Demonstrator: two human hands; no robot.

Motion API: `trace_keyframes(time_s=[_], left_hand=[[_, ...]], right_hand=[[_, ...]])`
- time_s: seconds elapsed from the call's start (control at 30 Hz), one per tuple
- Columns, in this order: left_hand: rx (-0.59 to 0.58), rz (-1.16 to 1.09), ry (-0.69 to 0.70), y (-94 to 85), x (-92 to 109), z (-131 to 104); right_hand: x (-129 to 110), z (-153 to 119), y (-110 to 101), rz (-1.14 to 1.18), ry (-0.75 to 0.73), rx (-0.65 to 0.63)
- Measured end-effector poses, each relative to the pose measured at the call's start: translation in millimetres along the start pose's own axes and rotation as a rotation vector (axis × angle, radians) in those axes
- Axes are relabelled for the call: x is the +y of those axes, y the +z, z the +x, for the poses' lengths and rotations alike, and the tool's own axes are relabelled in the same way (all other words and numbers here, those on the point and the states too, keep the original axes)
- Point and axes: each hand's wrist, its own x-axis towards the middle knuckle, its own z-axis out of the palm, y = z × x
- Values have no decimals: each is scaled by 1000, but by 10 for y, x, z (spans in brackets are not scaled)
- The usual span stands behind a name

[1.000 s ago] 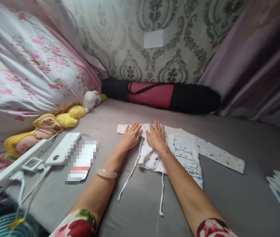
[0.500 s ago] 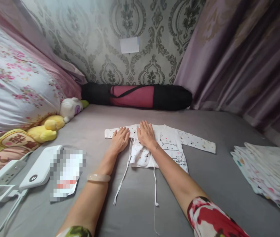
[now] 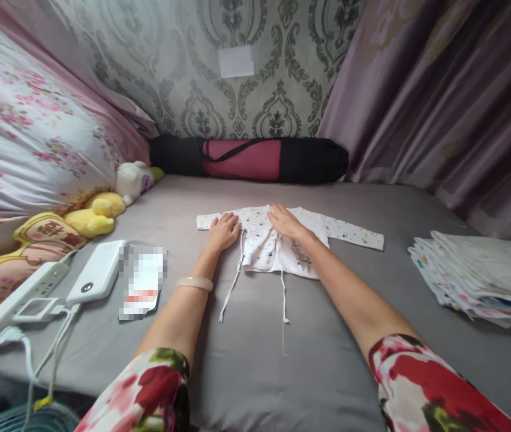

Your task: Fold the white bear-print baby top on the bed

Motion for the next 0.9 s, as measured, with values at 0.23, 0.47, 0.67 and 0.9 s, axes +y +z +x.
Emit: trace_keyframes(time_s=[0.23, 0.47, 0.67, 0.9], left_hand=[[-64, 11, 19, -63, 22, 10], [32, 73, 8, -435, 654, -106], [-86, -206, 128, -269, 1224, -504], [-7, -171, 26, 0, 1115, -649]], right_hand=[[114, -866, -145, 21, -33, -31], [55, -1189, -85, -15, -62, -130], [-57, -1298, -23, -209, -30, -43], [195, -1115, -106, 140, 64, 13]])
